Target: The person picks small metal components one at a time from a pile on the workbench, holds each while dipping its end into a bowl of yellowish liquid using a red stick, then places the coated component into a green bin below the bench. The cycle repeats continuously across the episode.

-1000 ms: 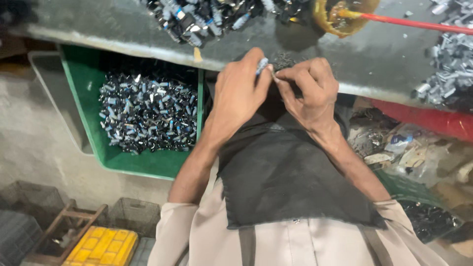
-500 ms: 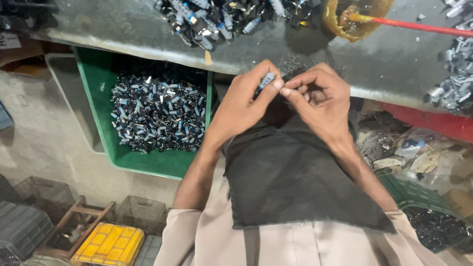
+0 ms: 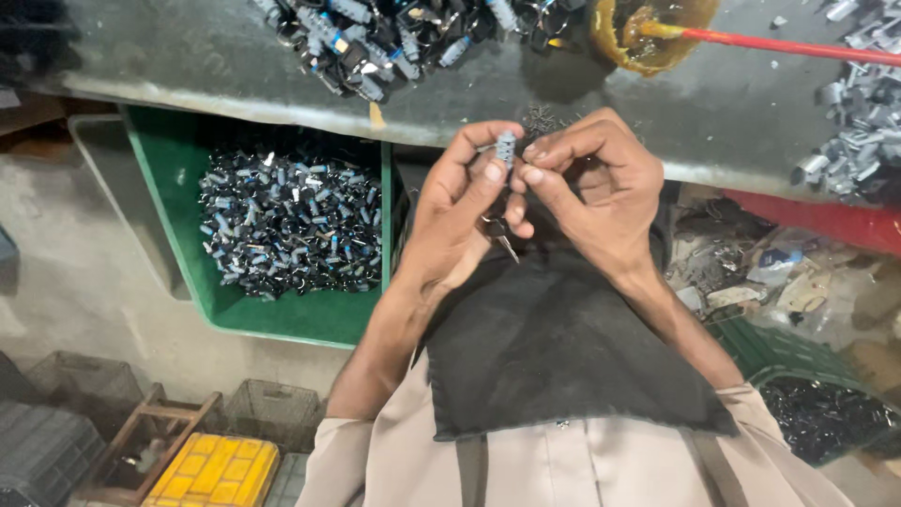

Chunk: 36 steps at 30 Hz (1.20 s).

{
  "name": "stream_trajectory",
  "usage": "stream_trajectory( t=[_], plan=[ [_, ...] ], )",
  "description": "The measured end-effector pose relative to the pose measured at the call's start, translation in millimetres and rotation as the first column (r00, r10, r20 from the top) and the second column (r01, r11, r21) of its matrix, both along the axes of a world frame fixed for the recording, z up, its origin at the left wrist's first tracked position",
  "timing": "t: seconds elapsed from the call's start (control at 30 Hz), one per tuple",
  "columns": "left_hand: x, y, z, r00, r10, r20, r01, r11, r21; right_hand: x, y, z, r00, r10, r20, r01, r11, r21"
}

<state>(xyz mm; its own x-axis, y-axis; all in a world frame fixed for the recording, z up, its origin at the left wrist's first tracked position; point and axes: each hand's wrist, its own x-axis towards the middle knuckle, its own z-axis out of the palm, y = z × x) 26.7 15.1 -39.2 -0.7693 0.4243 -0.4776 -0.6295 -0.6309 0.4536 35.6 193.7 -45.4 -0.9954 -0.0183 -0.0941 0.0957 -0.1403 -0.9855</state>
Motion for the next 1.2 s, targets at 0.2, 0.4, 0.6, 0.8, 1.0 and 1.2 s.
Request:
stream_trajectory(
  t=[0.2,0.4,0.6,0.8,1.0,1.2],
  plan=[
    [13,12,-8,0.999,0.042,-0.028,-0.041,0.999,0.013,4,-1,6,0.999,-0.034,0.010,0.034,0.999,0.037],
    [11,6,-1,0.996,-0.014,-0.091,0.005,0.995,-0.100,4,6,5,0.996,0.044,0.073,-0.037,0.996,-0.083],
    [-1,-1,11,0.978,-0.162,-0.130,0.142,0.978,-0.154,6,28,5,0.946,0.035,0.322,0.153,0.827,-0.541],
    [-24,30,6,0.954,-0.095,-0.283,0.002,0.950,-0.312,-4,87,7,0.877,-0.481,0.016,0.439,0.813,0.381],
    [-46,60,-27,0.989,0.103,-0.108,-0.098,0.994,0.048,-16,128,-32,0.929,-0.317,0.189,0.159,0.806,0.569],
    [-42,59,-32,0.985,0.163,0.060,-0.172,0.966,0.191,11,152,-40,0.870,-0.481,-0.104,0.491,0.865,0.107]
  ],
)
